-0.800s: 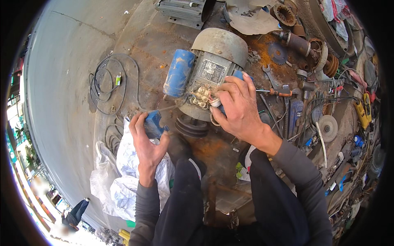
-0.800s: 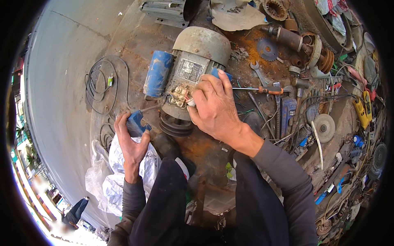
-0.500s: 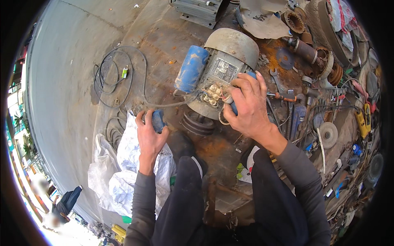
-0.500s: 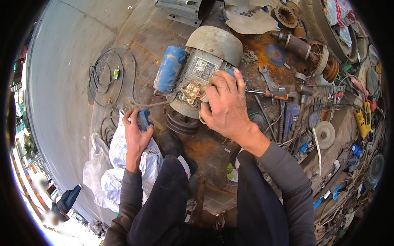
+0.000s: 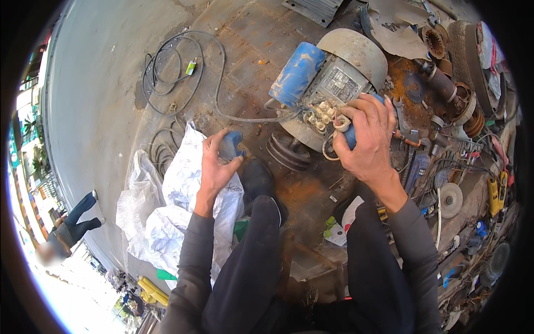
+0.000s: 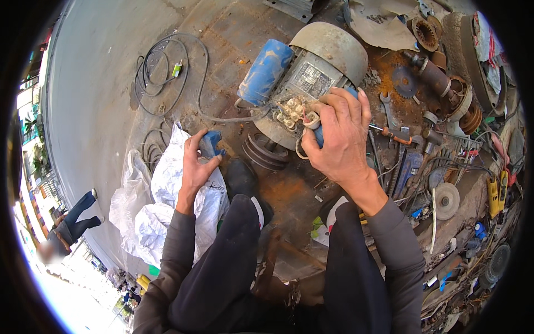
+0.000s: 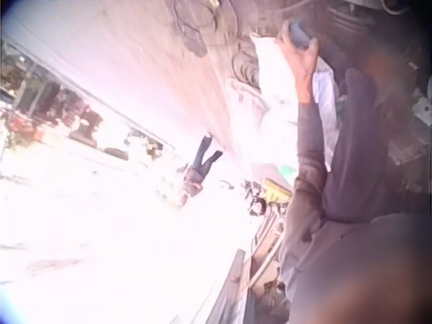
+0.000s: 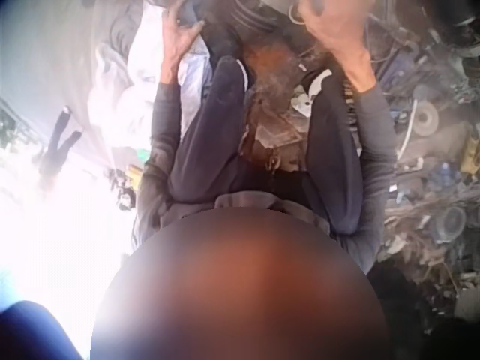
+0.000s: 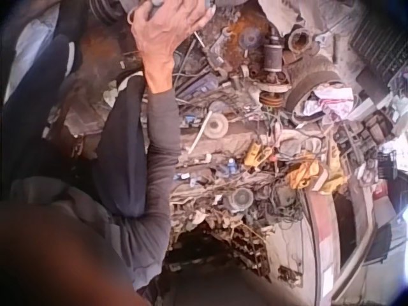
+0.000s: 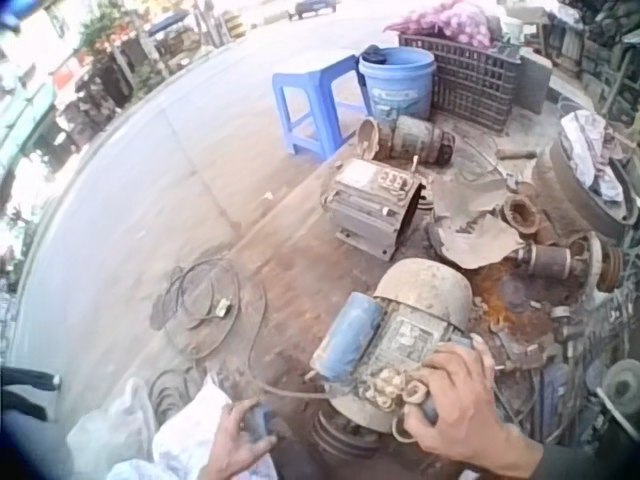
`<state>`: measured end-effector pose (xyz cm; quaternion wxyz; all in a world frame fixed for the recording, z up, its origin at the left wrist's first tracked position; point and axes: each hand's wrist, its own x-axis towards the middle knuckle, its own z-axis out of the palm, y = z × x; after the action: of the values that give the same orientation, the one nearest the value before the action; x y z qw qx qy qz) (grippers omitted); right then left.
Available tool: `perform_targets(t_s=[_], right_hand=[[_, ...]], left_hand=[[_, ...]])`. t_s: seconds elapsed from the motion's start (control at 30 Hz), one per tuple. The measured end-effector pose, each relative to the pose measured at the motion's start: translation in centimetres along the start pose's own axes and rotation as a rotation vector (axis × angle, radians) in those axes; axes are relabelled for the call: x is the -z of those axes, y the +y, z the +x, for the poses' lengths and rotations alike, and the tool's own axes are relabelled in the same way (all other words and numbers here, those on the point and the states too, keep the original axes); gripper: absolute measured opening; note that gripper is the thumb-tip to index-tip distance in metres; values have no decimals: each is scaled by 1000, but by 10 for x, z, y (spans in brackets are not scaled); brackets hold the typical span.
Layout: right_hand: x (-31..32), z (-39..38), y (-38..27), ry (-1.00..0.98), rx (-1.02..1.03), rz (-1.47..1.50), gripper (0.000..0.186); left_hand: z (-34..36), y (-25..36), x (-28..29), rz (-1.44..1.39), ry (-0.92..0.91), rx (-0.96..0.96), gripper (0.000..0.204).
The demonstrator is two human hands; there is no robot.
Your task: The person disassembles a blue electric motor on a cluttered workbench. They use a screwdriver to remove screws from the terminal box and casing, then use a hammer to tap off the end cap. The motor is rotated and handled throughout the process.
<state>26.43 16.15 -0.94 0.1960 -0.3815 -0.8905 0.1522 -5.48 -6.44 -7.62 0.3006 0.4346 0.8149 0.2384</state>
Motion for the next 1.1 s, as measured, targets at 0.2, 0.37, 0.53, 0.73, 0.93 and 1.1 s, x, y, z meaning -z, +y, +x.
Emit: perform_targets(t_s=[0.2, 0.37, 0.53, 0.73, 0.93, 1.1], right_hand=[[-3, -2, 3, 18, -2, -5, 40], [-8, -6, 6, 57, 15, -17, 41], [-8, -12, 14, 24, 52, -59, 45], [-6, -18, 29, -67, 99, -114, 48], [-5, -20, 35, -141, 94, -120, 51], [-10, -21, 31, -84, 94, -84, 52]], left_hand=[[-2, 2, 45, -256, -49, 31, 88], [-13, 24, 118, -458, -86, -76, 103], [-21, 51, 177, -468, -4, -161, 116], [-46, 84, 181, -467, 198, -156, 125], [-58, 94, 172, -588, 226, -207, 124], [-62, 86, 176, -657, 109, -271, 117]])
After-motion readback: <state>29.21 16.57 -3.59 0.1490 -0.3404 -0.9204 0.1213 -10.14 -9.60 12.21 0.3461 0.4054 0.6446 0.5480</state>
